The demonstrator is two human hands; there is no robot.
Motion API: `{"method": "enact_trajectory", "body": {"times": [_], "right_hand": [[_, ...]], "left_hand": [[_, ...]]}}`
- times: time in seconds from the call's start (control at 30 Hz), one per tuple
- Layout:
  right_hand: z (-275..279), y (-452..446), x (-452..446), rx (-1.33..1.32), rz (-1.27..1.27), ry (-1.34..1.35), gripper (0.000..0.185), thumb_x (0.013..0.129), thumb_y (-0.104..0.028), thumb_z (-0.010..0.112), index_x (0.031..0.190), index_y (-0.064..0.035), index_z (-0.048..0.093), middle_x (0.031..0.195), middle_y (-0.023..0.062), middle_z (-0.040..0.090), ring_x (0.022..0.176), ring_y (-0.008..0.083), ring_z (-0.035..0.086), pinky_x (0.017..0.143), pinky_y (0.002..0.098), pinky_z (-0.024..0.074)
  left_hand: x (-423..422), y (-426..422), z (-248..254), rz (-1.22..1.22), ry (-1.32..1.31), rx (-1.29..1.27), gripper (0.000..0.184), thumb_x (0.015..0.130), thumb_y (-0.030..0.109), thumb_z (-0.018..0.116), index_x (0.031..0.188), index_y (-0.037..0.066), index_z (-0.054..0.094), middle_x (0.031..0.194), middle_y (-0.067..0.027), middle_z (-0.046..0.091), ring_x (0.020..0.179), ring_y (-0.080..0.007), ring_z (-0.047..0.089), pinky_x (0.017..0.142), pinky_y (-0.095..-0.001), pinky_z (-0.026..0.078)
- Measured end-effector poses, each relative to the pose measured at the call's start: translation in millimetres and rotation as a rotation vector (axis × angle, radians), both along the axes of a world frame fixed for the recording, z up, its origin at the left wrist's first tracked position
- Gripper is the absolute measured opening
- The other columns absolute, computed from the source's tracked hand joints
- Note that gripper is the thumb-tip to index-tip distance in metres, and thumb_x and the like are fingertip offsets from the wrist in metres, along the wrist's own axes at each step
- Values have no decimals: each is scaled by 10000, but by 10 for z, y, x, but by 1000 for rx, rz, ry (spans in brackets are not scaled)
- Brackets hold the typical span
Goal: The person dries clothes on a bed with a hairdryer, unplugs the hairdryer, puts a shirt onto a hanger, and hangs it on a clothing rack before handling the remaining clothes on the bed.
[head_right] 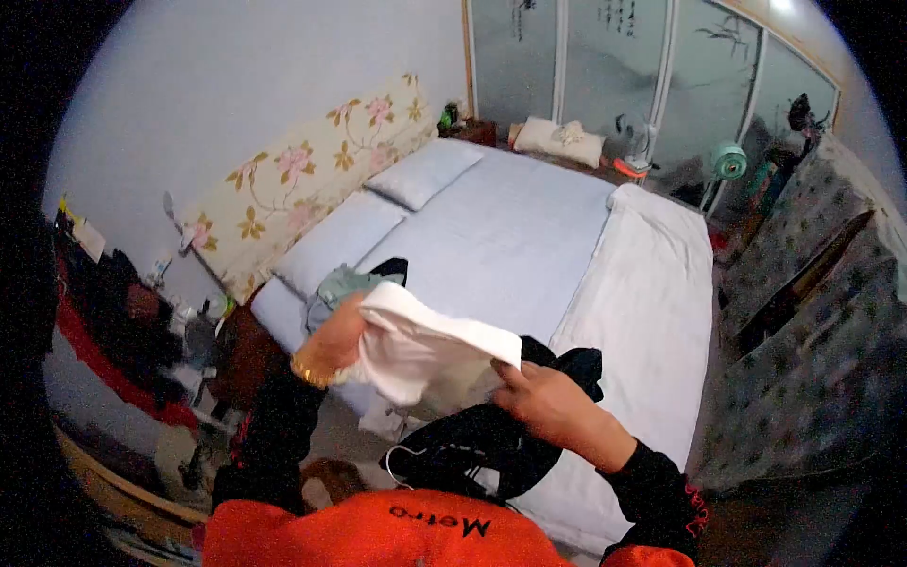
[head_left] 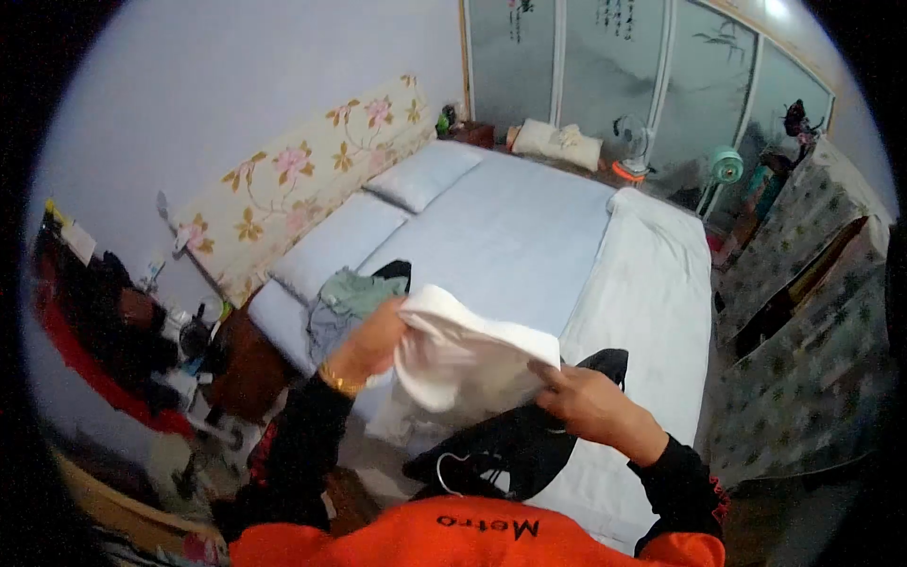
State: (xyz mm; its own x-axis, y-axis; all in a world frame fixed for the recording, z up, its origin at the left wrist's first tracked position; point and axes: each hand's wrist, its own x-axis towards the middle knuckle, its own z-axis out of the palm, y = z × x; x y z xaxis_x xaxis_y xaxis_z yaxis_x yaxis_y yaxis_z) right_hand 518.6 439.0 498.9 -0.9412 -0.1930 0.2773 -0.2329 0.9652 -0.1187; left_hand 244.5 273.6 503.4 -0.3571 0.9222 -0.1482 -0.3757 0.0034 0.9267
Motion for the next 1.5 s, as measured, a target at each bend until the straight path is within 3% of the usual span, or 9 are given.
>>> {"method": "enact_trajectory", "body": {"times": [0.23,0.33,0.47,0.8,1.0,1.1,1.33,1.4,1.5], "right_hand": [[205,-93,8,-4,-47,42,114,726,-71,603,834,-41,582,1006,139,545,956,298,577,789,377,515],[178,-189,-21,34,-11,37,112,730,-72,589,838,-41,581,1060,140,554,981,291,577,787,373,520],[-77,-182,-62,63,-26,-69,113,733,-82,590,840,-45,596,1291,143,487,1032,269,579,767,377,527],[-46,-462,-276,-48,-93,-333,274,742,-75,577,1009,-67,639,1346,149,454,989,303,599,751,413,517],[-159,-396,-294,127,-294,101,233,795,-161,540,974,-58,648,1041,119,605,964,247,590,806,424,457],[-108,-455,-221,141,-245,65,253,798,-157,559,1031,-100,640,1100,112,582,1016,254,573,795,414,472],[-422,-453,-136,22,-179,192,150,800,-173,580,784,-67,686,1446,141,378,1209,328,473,757,394,511],[-433,-422,-170,-49,-224,-398,262,820,-172,587,1054,-78,657,1374,217,402,1103,344,552,749,407,525],[-927,-338,-254,-378,-256,-31,359,818,-144,575,1168,-65,587,1294,232,470,933,355,617,708,404,530]], "left_hand": [[-147,-258,-459,-699,1402,-594,596,724,350,704,1194,17,552,1060,-221,625,954,-354,619,799,-415,501],[-683,-110,-1018,-346,1494,-706,418,823,259,636,1154,9,580,1072,-190,641,932,-307,639,791,-393,517],[-252,-17,-152,-8,-32,-19,253,985,118,428,1167,-1,556,1129,-104,618,974,-194,628,865,-338,531],[507,76,415,-306,-49,-64,410,878,122,598,1239,-42,494,1124,-122,604,984,-227,617,860,-337,516],[615,19,364,-27,1517,139,622,740,223,731,1274,-1,501,1138,-203,605,1000,-308,614,844,-357,479],[497,140,243,-354,1158,-451,391,810,187,659,1140,-11,592,1045,-160,647,966,-249,628,825,-316,480],[215,379,507,-33,313,104,330,980,202,425,1214,-7,527,1153,-117,608,1048,-219,592,914,-363,495],[486,347,813,-45,7,219,352,974,176,404,1238,-33,509,1197,-131,589,1064,-228,589,923,-365,490],[576,204,931,-107,37,135,412,1001,257,359,1289,-19,466,1258,-142,554,1117,-234,563,979,-379,452]]}}
